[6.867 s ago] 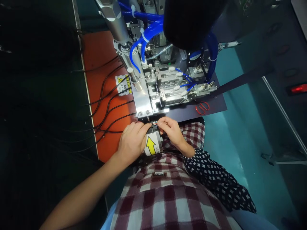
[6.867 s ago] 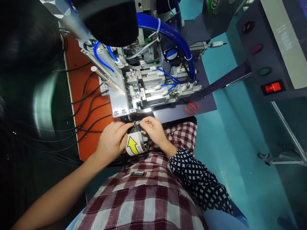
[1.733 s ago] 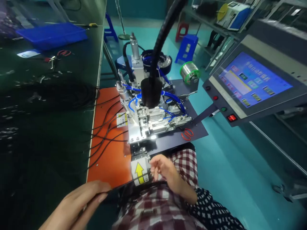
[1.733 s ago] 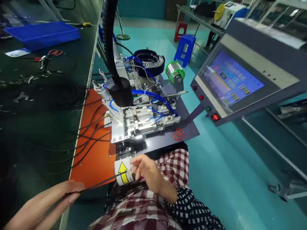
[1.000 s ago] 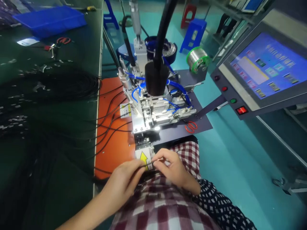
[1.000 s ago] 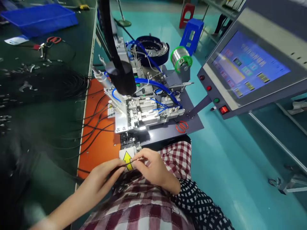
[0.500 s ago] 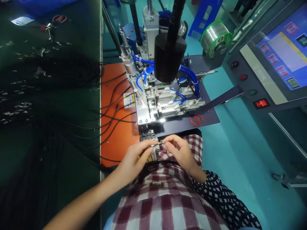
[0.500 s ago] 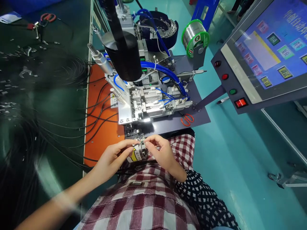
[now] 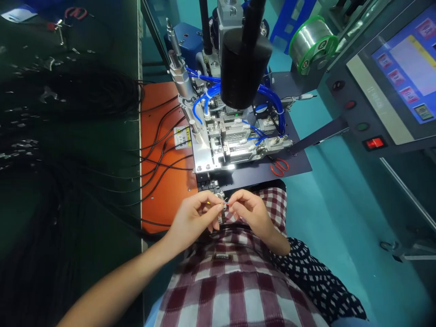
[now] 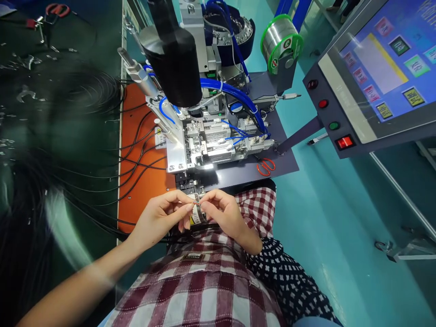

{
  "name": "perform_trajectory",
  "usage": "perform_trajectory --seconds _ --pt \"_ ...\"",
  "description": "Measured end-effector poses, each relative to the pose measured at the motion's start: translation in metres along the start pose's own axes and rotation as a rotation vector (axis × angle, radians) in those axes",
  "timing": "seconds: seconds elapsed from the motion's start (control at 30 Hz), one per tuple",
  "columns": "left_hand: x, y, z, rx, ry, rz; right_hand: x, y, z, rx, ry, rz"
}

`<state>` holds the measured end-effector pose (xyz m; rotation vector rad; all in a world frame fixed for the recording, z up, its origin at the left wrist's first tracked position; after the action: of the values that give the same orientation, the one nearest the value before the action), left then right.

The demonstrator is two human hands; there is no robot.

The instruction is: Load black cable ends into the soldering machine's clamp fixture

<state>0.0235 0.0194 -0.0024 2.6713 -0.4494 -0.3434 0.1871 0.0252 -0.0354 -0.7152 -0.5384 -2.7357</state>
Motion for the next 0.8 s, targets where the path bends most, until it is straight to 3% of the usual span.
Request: perform_trajectory --seconds 0.3,0.53,0.8 --pt "0.000 0.000 0.000 -0.046 0.106 0.032 0.009 -0.006 -0.004 0.044 -0.027 0.011" --pt "-0.001 0.001 0.014 -0.014 0.139 -0.068 0.014 -0.010 -0.008 -0.042 0.096 -0.008" --pt "-0.001 -0.003 0.020 -0.091 0.216 -0.040 0.017 -0.015 -0.010 -0.032 0.114 0.037"
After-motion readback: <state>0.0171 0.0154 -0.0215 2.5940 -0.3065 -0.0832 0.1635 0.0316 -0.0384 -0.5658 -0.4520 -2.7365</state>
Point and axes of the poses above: each hand's wrist, its own y-axis away from the middle knuckle, its own x-axis out of the palm, z = x × y, the point moved 3 cm from there along -y, towards the middle knuckle, and after that the axes turned 15 degrees about -y, right-handed, at the moved point
